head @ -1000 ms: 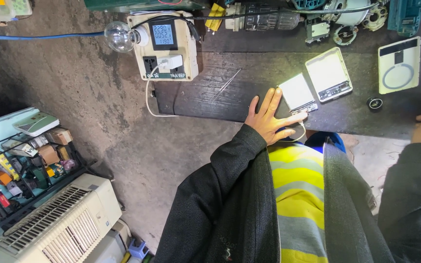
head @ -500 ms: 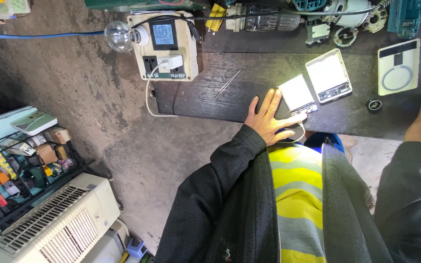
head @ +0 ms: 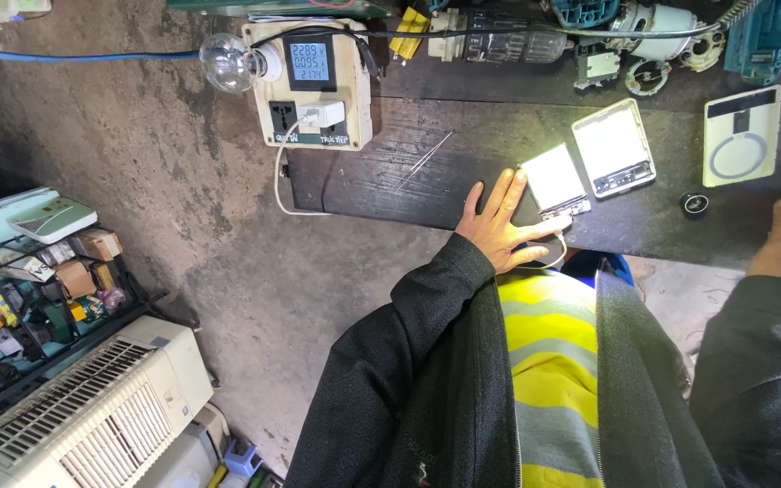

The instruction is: Stripping, twisting, and connecting wires to an electronic component on a repair bench.

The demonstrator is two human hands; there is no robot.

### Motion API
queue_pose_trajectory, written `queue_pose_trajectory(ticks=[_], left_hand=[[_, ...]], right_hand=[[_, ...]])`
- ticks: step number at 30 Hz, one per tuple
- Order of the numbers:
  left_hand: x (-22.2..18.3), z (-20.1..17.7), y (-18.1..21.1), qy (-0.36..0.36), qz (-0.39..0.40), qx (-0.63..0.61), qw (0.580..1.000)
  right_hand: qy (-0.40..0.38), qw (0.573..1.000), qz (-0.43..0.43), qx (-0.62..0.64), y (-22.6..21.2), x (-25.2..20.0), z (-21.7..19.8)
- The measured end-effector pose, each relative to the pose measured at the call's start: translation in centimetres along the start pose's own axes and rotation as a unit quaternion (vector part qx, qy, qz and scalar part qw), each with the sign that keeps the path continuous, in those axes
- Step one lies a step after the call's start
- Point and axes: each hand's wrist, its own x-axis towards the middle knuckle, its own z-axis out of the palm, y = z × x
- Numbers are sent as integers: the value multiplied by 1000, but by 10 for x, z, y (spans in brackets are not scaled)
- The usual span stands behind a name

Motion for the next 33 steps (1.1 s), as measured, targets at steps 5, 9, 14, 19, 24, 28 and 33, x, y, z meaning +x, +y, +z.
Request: queue_pose_trajectory(ticks=[5, 9, 14, 19, 24, 28, 33], left_hand=[[0, -1, 0, -31, -2, 3, 1000], [-5, 9, 4, -44, -20, -35, 998], [-3, 15, -1, -67, 3, -29, 997], [0, 8, -2, -62, 8, -19, 998], [-3, 12, -5, -27, 31, 12, 999], [-1, 11, -4, -23, 31, 15, 999], [1, 7, -4, -10, 34, 11, 999]], right_hand=[[-5, 999, 43, -9, 26, 7, 5], [56, 996, 51, 55, 72, 17, 12], [87, 978, -191, 0, -4, 24, -3], [112, 983, -148, -5, -9, 22, 5], [128, 982, -135, -12, -18, 18, 9], [140, 975, -169, -25, -27, 16, 13], [165, 967, -190, -29, -29, 15, 19]])
